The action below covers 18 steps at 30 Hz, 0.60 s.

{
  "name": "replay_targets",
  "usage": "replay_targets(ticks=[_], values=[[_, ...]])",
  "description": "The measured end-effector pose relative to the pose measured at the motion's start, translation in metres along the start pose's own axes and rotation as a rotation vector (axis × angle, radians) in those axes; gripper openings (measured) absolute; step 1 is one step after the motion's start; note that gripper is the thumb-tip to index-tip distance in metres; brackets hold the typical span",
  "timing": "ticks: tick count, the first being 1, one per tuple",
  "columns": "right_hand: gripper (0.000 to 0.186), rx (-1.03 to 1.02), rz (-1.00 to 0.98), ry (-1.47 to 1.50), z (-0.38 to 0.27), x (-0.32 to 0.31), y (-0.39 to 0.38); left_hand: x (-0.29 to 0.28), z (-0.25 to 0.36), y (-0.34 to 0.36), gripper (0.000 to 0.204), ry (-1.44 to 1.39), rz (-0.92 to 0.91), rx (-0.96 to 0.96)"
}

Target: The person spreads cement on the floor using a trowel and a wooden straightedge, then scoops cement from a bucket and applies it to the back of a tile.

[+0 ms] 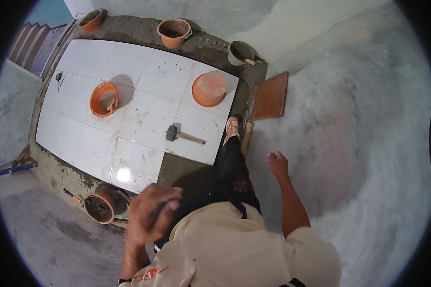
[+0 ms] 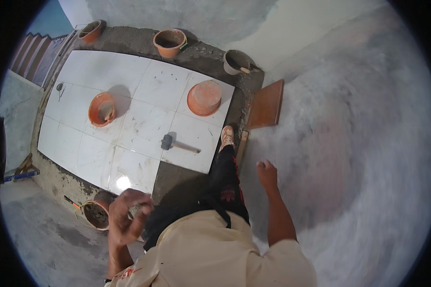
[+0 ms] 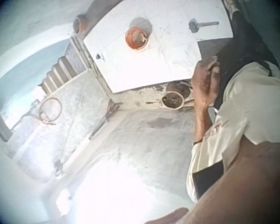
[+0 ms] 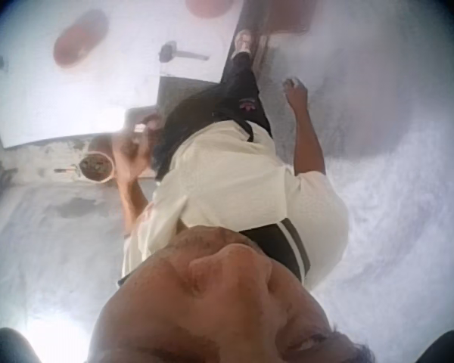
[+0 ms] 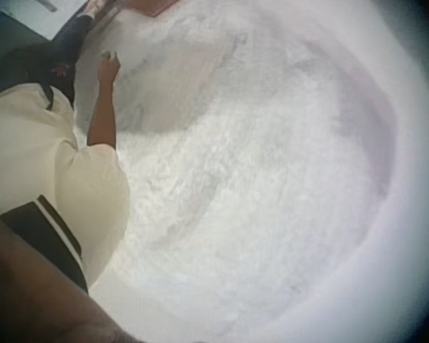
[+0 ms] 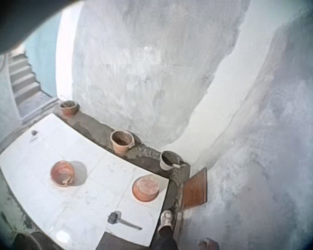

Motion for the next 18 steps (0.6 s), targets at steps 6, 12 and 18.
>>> replay_targets(ticks=[6,12,18], values=[[0.040,-0.098,0.387,-0.065,0.044,0.045,0.360,0.192,-0.036,0.267,0.030,-0.027,-0.196,0.370],[0.046,-0.073,0.554,-0.366,0.045,0.048,0.494,0.336,-0.122,0.348,0.044,0.035,-0.065,0.601],[0.050,0.091,0.281,-0.319,0.035,0.069,0.533,0.317,-0.180,0.340,0.043,-0.033,-0.272,-0.069]])
Point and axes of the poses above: each hand's wrist, its own y-axis towards the middle knuckle, its own x-axis out of the palm, z = x × y, the point moved 6 cm from there along y, towards the middle knuckle, and after that the axes turned 3 degrees about x, right-handed, at the moved point
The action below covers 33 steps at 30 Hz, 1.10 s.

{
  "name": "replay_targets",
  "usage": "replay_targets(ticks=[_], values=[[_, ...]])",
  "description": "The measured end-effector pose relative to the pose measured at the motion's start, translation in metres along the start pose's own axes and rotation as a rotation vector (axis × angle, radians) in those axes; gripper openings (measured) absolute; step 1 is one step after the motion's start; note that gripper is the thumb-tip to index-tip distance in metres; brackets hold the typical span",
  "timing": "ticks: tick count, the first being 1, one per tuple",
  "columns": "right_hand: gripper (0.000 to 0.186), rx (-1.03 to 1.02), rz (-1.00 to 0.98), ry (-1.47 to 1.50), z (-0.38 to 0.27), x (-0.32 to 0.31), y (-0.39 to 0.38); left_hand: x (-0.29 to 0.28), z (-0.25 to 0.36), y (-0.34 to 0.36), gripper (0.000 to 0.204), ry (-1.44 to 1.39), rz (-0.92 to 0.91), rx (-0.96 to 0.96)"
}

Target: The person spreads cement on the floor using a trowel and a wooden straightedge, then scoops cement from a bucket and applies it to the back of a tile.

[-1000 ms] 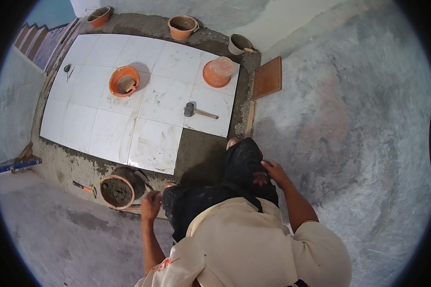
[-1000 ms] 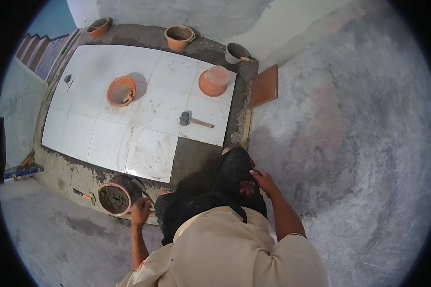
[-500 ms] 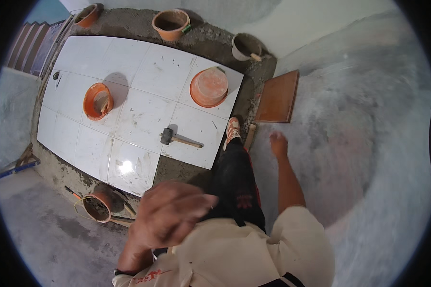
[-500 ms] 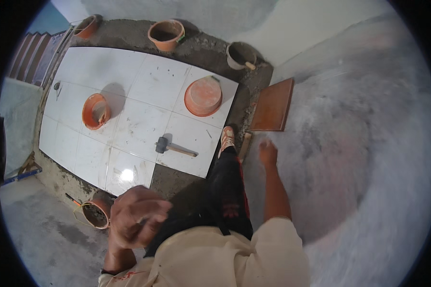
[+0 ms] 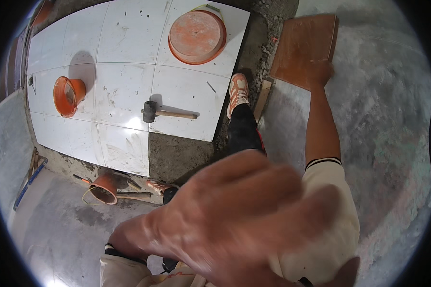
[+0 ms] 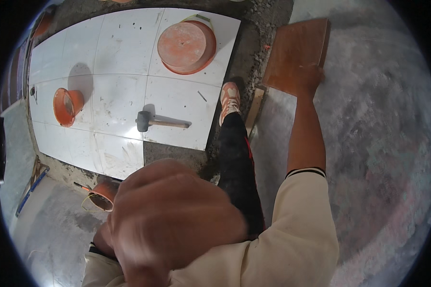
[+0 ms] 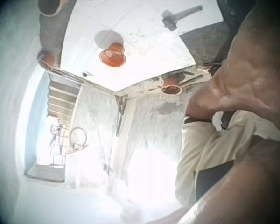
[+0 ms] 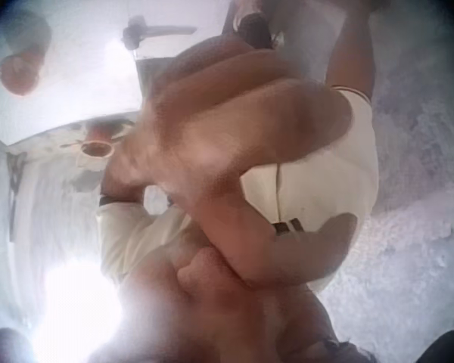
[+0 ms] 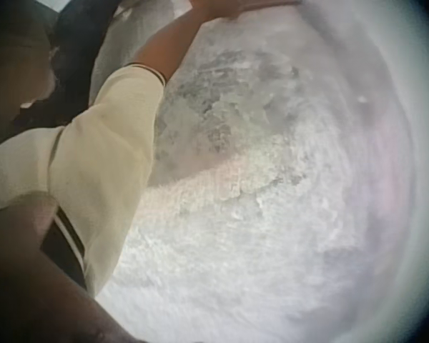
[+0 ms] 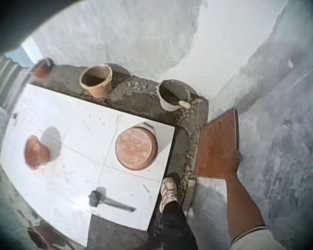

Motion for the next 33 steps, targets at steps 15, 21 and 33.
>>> replay_targets(ticks=[15,21,33], values=[[0.056,0.417,0.216,-0.065,0.030,0.002,0.020,0.062,-0.248,-0.493,0.072,0.186,-0.048,-1.252],[0.043,0.208,0.179,-0.070,0.011,-0.005,0.026,0.098,-0.253,-0.521,0.058,0.122,-0.098,-1.334],[0.038,0.009,-0.037,0.445,-0.027,-0.034,-0.019,0.123,-0.342,-0.389,0.038,0.022,0.051,-1.057]])
Point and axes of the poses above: each hand's wrist, its own y-axis towards the middle knuckle, its own x-axis out of the palm, z = x × y, the point moved 6 cm from there along y, towards the middle knuckle, and after that the axes turned 3 degrees about x, right-handed, at the moved point
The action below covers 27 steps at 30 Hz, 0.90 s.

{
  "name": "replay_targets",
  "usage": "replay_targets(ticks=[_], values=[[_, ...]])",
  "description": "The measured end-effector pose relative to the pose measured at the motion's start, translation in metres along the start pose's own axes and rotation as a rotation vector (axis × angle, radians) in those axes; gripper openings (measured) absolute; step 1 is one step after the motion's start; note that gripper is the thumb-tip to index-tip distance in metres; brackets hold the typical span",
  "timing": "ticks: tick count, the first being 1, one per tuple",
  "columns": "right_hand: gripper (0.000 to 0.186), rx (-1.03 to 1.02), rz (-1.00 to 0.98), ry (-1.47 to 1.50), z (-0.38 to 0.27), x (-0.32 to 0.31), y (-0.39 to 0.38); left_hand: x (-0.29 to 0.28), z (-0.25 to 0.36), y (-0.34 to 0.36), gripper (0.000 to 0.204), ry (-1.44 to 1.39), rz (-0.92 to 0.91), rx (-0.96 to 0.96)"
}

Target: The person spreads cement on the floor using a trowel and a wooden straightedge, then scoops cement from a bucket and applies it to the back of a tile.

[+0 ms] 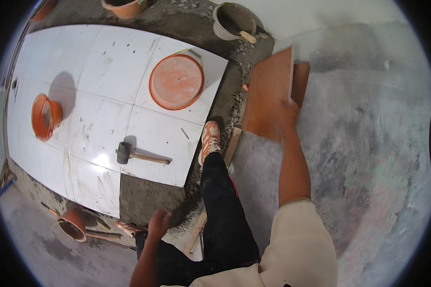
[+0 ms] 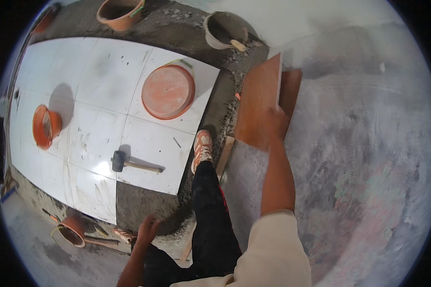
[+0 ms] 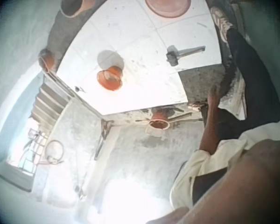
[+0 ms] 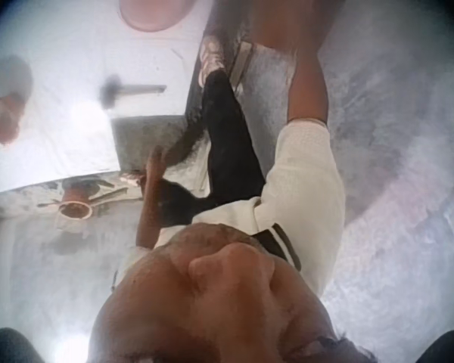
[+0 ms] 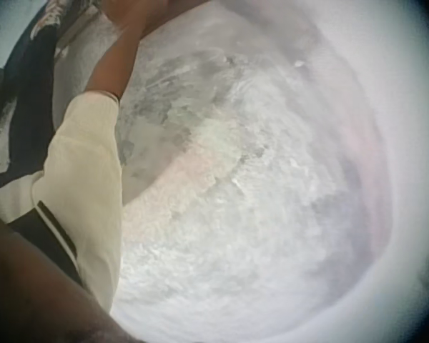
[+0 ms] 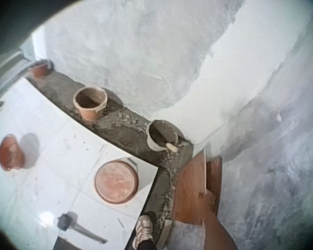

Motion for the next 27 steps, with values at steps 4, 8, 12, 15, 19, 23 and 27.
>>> replay_targets(ticks=[4,8,12,15,19,23,27], values=[[0.039,-0.054,-0.019,0.079,-0.038,-0.098,-0.100,0.013,0.074,0.047,0.041,-0.188,-0.081,0.182],[0.041,0.071,-0.024,0.044,-0.095,-0.183,-0.193,0.017,0.156,0.124,0.048,-0.322,-0.075,0.430],[0.045,0.090,-0.090,0.369,-0.101,-0.212,-0.219,-0.003,0.247,0.178,0.069,-0.565,-0.097,0.388],[0.049,0.061,-0.217,0.594,-0.089,-0.200,-0.206,-0.034,0.284,0.191,0.084,-0.769,-0.130,0.302],[0.046,-0.113,-0.340,0.890,-0.079,-0.079,-0.151,-0.106,0.253,0.214,0.051,-0.836,0.360,0.140],[0.041,-0.238,-0.301,0.543,-0.087,0.082,-0.086,-0.176,0.209,0.274,0.049,-0.574,0.682,0.166],[0.041,-0.360,-0.239,0.555,-0.093,0.169,-0.043,-0.194,0.205,0.315,0.055,-0.637,0.691,0.143]])
Point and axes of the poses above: each hand's wrist, its own y-axis towards the middle knuckle, its own x-axis out of the palm, z = x × y, the point moved 6 cm from there along y, towards the middle knuckle, and after that the axes turned 3 degrees about x, right-handed, at the moved point
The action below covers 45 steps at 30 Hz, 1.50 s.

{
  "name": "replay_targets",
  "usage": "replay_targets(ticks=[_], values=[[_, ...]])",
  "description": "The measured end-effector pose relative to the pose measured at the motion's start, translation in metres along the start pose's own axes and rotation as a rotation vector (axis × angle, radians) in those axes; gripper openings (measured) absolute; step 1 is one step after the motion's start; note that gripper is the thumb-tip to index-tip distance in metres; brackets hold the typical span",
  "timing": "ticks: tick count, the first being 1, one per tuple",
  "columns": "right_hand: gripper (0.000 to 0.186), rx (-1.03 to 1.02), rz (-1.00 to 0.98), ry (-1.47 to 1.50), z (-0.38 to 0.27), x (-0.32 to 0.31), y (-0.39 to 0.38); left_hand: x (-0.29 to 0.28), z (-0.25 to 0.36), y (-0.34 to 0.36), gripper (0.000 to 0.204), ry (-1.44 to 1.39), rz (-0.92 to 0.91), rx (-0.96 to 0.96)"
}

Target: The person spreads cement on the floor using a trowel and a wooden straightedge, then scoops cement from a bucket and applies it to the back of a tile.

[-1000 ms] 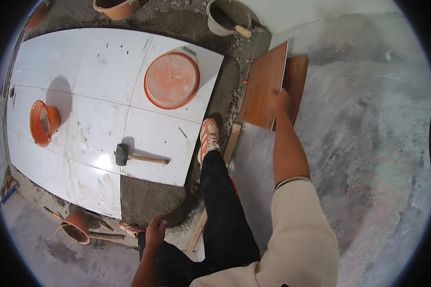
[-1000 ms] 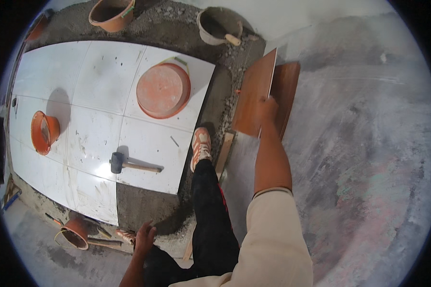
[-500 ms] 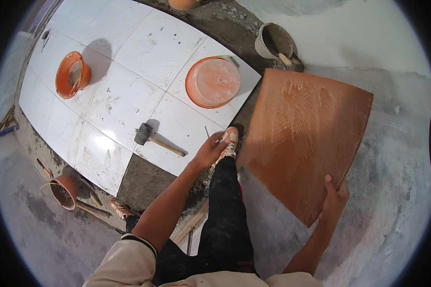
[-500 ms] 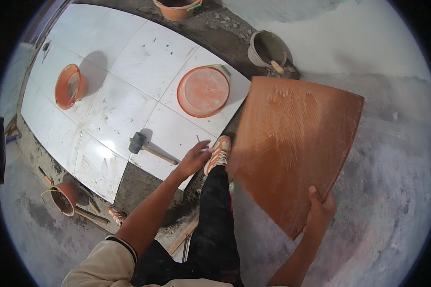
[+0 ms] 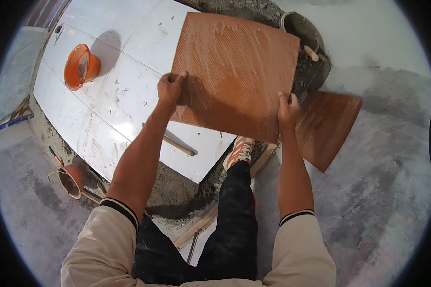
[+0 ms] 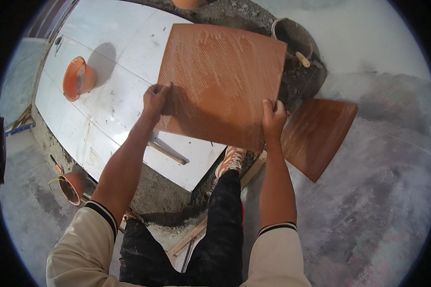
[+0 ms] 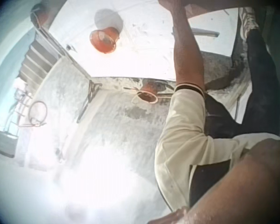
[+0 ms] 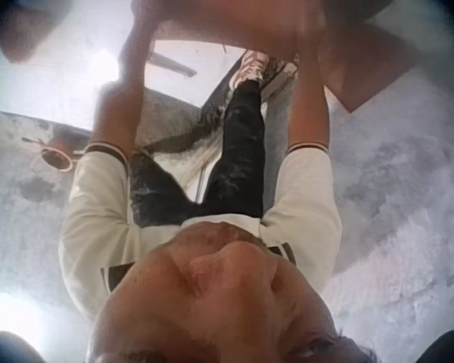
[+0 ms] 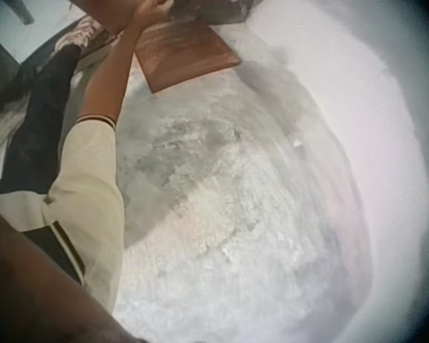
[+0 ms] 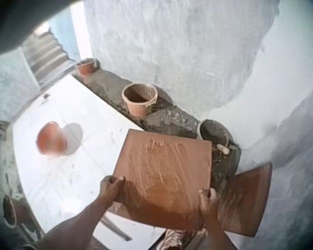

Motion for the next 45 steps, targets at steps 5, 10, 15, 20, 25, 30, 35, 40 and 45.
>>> replay_targets(ticks=[5,10,15,20,25,30,35,40,45], values=[[0.045,0.176,-0.029,-0.028,0.036,0.017,0.015,0.022,-0.008,0.011,0.051,0.030,-0.012,-0.020],[0.050,0.245,-0.126,0.023,0.054,0.020,0.015,0.026,-0.017,0.025,0.049,0.132,0.017,0.040],[0.055,0.280,-0.081,0.111,0.058,0.007,0.002,0.036,-0.004,0.020,0.052,0.286,-0.056,0.105],[0.060,0.418,0.166,0.117,0.011,-0.028,-0.066,0.026,-0.012,0.028,0.058,0.372,0.023,0.160],[0.031,0.656,0.261,0.839,-0.111,-0.062,-0.177,0.072,0.062,-0.034,0.045,0.520,0.323,0.636],[0.027,0.732,0.235,0.859,-0.086,-0.033,-0.225,0.279,0.130,-0.167,0.039,-0.050,-0.812,0.377],[0.025,0.677,0.159,0.700,-0.049,-0.031,-0.185,0.457,0.112,-0.108,0.061,-0.421,-0.776,-0.297],[0.021,0.408,0.137,0.253,-0.045,-0.071,-0.140,0.554,0.088,-0.015,0.068,-0.545,-0.425,-0.468],[0.023,0.250,0.148,0.147,-0.051,-0.095,-0.101,0.593,0.081,0.031,0.061,-0.501,-0.343,-0.469]])
Point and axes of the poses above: each hand's wrist, its own y-axis towards the middle knuckle, its own x-axis out of the palm, z = x × y, the point moved 6 cm from there along y, towards the middle knuckle, and after that the axes turned 3 degrees about x, right-handed, at the moved point
